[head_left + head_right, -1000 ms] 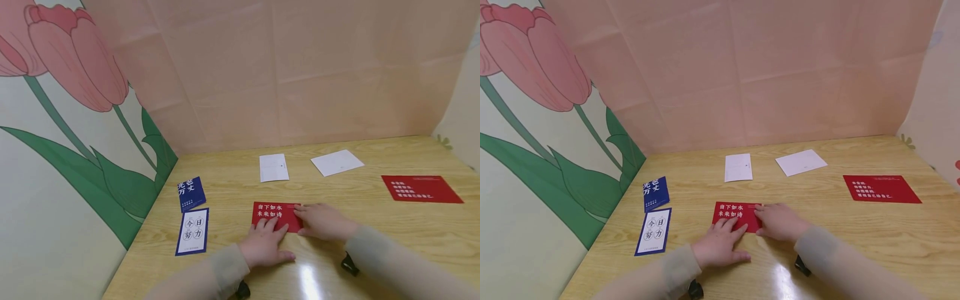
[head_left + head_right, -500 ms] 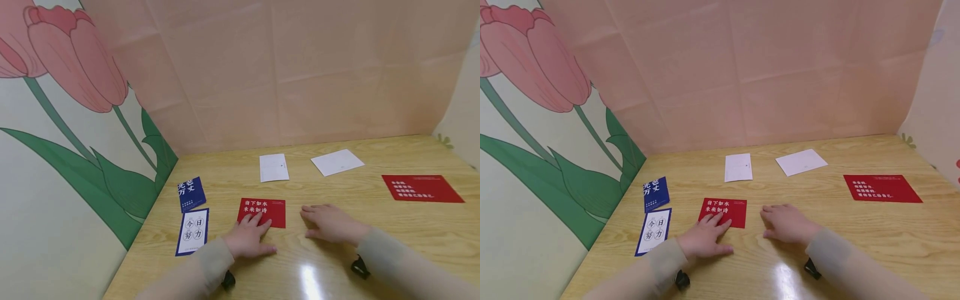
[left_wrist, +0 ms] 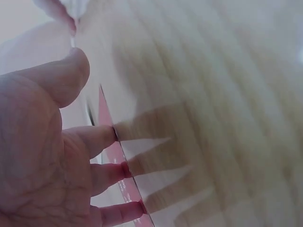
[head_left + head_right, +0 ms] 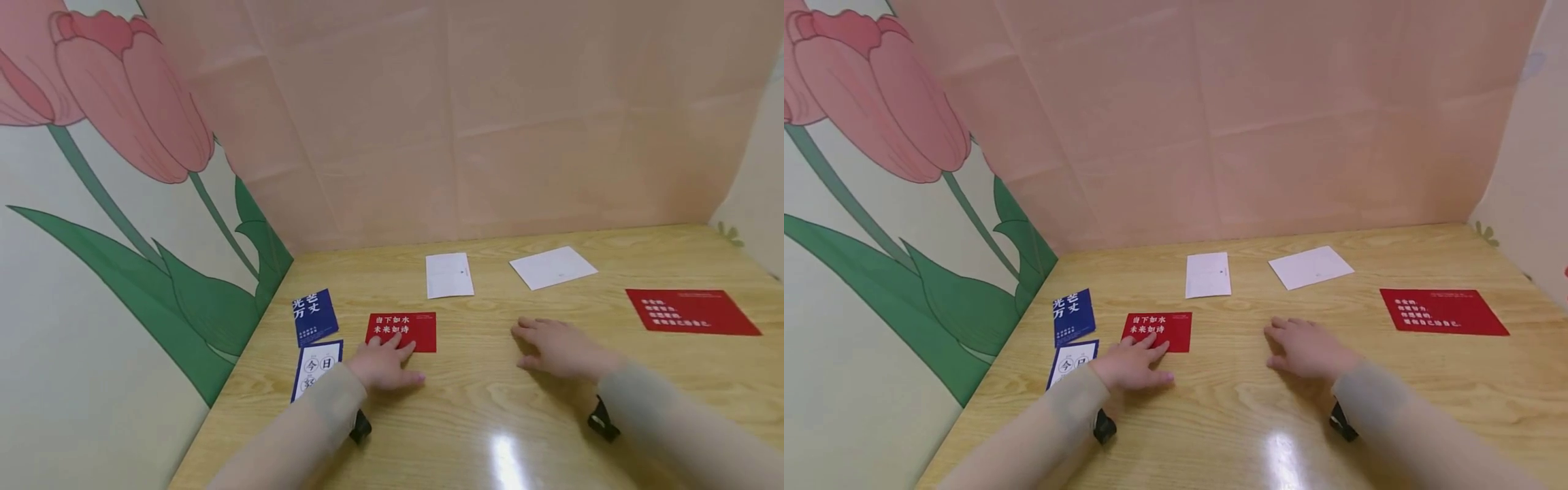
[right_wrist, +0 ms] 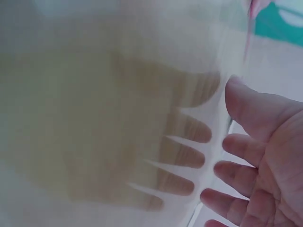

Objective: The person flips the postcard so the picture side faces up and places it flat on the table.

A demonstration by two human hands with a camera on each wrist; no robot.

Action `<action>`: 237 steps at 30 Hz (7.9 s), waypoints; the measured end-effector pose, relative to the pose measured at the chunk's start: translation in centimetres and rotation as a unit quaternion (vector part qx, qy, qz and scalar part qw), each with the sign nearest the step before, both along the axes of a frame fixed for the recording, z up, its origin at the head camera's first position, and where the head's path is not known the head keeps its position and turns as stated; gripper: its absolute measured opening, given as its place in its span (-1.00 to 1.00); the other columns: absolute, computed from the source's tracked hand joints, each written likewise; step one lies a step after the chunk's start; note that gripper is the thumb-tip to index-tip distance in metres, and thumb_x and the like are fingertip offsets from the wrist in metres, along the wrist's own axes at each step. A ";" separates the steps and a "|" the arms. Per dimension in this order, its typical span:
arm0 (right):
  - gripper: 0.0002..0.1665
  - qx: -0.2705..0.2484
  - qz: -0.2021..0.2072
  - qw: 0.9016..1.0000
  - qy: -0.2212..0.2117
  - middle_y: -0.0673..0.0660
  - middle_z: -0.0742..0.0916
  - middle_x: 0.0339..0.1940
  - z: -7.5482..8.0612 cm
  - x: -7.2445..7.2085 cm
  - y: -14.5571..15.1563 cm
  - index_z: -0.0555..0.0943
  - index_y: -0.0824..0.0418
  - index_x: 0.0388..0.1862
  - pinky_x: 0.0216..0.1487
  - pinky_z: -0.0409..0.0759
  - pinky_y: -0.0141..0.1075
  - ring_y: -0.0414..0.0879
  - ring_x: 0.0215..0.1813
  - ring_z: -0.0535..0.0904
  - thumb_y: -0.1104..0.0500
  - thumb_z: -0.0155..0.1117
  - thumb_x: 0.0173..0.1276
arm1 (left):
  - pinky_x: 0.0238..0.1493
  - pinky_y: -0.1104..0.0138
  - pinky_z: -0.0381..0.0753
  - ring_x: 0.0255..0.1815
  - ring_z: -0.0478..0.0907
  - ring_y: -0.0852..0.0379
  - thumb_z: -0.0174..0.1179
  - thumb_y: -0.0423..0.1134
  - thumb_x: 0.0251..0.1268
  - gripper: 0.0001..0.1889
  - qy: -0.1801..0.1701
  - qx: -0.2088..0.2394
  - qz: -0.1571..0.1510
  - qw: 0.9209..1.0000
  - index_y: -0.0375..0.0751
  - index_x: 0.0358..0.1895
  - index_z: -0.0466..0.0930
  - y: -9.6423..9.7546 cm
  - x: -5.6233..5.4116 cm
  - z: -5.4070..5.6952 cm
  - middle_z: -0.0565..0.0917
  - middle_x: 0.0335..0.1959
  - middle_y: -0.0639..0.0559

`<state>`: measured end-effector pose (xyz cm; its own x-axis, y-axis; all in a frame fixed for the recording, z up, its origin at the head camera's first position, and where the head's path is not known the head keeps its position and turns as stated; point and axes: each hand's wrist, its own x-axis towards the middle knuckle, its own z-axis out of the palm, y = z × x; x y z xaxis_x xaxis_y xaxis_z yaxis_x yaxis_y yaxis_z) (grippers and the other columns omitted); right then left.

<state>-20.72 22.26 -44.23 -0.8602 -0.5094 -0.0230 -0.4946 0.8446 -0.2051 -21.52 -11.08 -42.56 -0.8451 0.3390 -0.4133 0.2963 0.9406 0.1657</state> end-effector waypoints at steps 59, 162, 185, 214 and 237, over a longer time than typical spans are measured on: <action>0.00 0.068 -0.042 0.997 -0.009 0.45 0.53 0.21 -0.3 1.2 1.5 0.50 0.37 0.23 0.21 0.27 0.25 0.40 0.21 0.44 -0.48 0.02 0.25 | 0.40 -0.20 -0.20 0.53 -0.18 -0.24 0.00 0.37 0.24 -0.24 0.004 0.030 0.141 0.990 0.27 0.49 0.12 -2.2 -8.0 -0.6 0.00 0.56 0.00; -0.54 -0.153 -0.152 0.958 -0.188 0.08 0.56 -0.34 0.0 0.0 -0.1 0.52 0.22 -0.18 -0.27 0.43 -0.17 -0.01 -0.29 0.43 0.13 0.56 0.02 | -0.18 0.23 0.39 -0.28 0.40 0.12 0.52 -0.08 -0.10 -0.44 -0.020 0.194 0.105 0.975 0.13 0.01 0.45 7.8 -2.1 -2.3 0.52 -0.39 0.15; -0.61 -0.305 -0.217 0.891 -0.258 0.09 0.54 -0.41 -0.3 0.6 1.1 0.53 0.25 -0.34 -0.30 0.35 -0.21 -0.02 -0.30 0.42 -0.07 0.32 0.30 | -0.38 0.34 0.33 -0.43 0.35 0.16 0.33 -0.11 0.22 -0.80 -0.034 0.414 0.180 0.892 -0.12 -0.44 0.57 5.8 -2.3 -3.3 0.49 -0.51 0.10; -0.61 -0.451 -0.165 0.859 -0.177 0.40 0.60 0.09 0.8 0.8 0.4 0.42 0.50 0.15 -0.03 0.59 -0.19 0.03 0.01 0.61 0.24 -0.03 0.49 | 0.07 0.18 0.52 -0.22 0.64 0.21 0.31 -0.06 0.23 -0.80 -0.011 0.545 0.200 0.814 0.03 -0.13 0.75 5.7 -2.5 -2.0 0.74 -0.22 -0.08; -0.41 -0.404 -0.202 0.871 -0.196 0.26 0.62 0.08 0.3 0.6 0.5 0.49 0.36 0.18 0.01 0.57 -0.11 0.00 -0.05 0.57 -0.03 0.27 0.36 | -0.08 0.31 0.57 -0.21 0.56 0.17 0.35 -0.20 0.18 -0.76 -0.022 0.530 0.210 0.821 0.02 -0.06 0.72 6.0 -2.3 -2.7 0.67 -0.23 0.12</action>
<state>-20.15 22.72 -43.88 -0.9797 -0.1537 -0.1288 0.0497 0.4362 -0.8985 -23.80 -5.04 -45.31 -0.9718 0.2097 -0.1074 -0.0458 0.2792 0.9592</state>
